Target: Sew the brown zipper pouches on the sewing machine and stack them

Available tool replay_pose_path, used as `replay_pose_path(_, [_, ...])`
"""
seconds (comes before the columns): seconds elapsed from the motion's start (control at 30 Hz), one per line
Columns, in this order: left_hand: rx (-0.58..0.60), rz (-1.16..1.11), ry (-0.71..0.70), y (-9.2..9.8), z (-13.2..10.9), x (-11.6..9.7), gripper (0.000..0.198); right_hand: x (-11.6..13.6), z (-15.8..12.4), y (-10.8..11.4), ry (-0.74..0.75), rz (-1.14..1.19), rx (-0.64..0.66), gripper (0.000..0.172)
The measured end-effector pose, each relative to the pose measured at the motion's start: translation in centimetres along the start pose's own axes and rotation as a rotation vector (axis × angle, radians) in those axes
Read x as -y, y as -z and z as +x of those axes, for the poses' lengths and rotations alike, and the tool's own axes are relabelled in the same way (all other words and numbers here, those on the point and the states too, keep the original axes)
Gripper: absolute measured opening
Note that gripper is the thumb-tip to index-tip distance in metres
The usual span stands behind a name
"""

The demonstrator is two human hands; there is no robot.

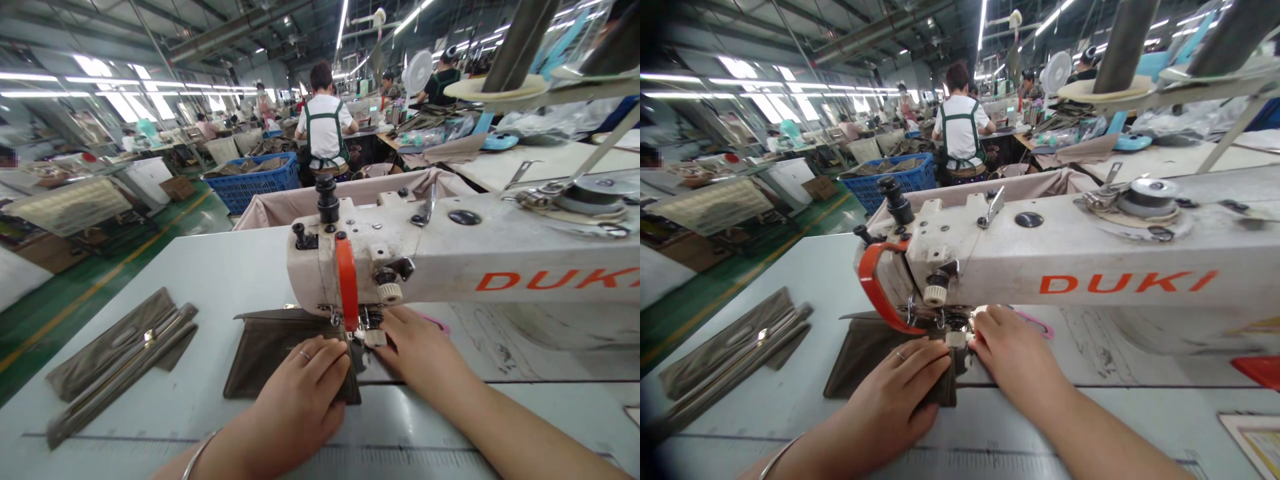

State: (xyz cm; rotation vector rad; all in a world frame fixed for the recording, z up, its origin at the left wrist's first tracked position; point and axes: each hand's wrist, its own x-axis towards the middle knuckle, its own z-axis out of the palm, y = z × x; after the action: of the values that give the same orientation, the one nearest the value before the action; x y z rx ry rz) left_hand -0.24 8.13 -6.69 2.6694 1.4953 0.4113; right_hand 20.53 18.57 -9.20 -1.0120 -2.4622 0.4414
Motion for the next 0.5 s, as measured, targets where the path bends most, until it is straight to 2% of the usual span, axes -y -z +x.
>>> replay_pose_path(0.07, [-0.07,-0.01,-0.004,-0.1,0.1,0.3,0.035,0.7,-0.3,-0.1,0.157,0.065,0.023,0.01])
replay_pose_path(0.2, [-0.175,-0.024,0.01,-0.2,0.0,0.7,0.038,2.1,-1.1,0.3,0.445,0.217,0.188,0.018])
replay_pose_path(0.3, [-0.112,0.003,-0.082,-0.5,0.0,0.5,0.037,2.9,-1.3,0.1,0.486,0.172,0.223,0.015])
replay_pose_path(0.4, [-0.009,0.025,-0.087,-0.8,0.0,0.3,0.035,3.4,-1.3,-0.2,0.494,0.121,0.218,0.011])
replay_pose_path(0.5, [0.021,0.031,-0.096,-0.9,0.2,0.5,0.034,3.5,-1.3,-0.4,0.484,0.08,0.228,0.011])
